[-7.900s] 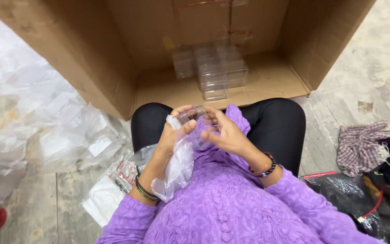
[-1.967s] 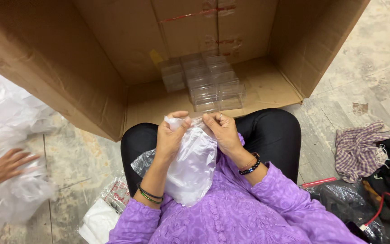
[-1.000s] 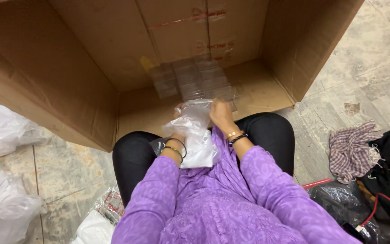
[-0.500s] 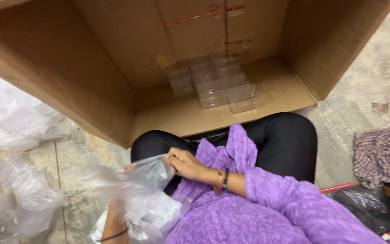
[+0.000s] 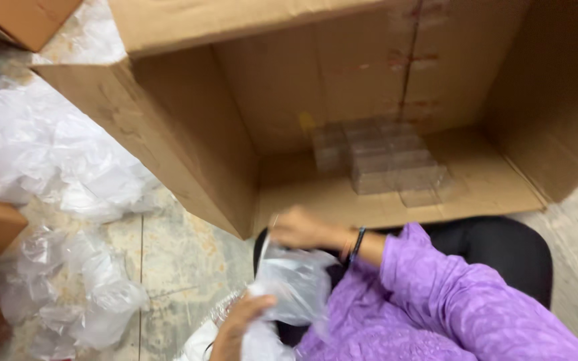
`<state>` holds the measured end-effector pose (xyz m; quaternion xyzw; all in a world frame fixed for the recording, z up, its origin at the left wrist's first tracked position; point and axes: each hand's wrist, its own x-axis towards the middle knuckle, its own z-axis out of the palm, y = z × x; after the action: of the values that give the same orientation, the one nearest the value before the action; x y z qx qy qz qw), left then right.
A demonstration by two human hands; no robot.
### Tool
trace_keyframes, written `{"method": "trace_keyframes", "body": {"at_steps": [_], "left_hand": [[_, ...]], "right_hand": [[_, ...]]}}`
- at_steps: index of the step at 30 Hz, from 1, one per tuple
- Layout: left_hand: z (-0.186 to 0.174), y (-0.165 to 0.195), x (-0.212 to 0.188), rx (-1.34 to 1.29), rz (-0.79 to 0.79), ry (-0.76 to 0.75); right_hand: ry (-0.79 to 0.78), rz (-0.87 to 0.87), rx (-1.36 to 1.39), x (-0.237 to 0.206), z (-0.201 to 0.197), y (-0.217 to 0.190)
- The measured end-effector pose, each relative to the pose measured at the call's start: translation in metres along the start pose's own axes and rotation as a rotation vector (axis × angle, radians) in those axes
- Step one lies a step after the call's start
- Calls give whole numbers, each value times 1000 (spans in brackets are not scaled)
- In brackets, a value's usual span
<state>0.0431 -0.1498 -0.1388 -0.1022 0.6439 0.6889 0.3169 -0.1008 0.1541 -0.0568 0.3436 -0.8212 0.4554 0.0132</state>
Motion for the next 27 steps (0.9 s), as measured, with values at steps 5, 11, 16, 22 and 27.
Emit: {"method": "trace_keyframes", "body": {"at_steps": [5, 11, 16, 22, 27], "left_hand": [[-92, 37, 19, 162, 68, 768], [-100, 26, 48, 875, 24, 1194], [-80, 35, 62, 997, 51, 1111], [-80, 35, 63, 1062, -203, 979], [-79, 46, 59, 995, 72, 1099]], "right_hand": [[-57, 401, -684, 24, -94, 139], [-211, 304, -817, 24, -125, 201], [-400, 466, -835, 44, -129, 180], [-379, 456, -771, 51, -130, 184], [-261, 383, -800, 55, -114, 159]]}}
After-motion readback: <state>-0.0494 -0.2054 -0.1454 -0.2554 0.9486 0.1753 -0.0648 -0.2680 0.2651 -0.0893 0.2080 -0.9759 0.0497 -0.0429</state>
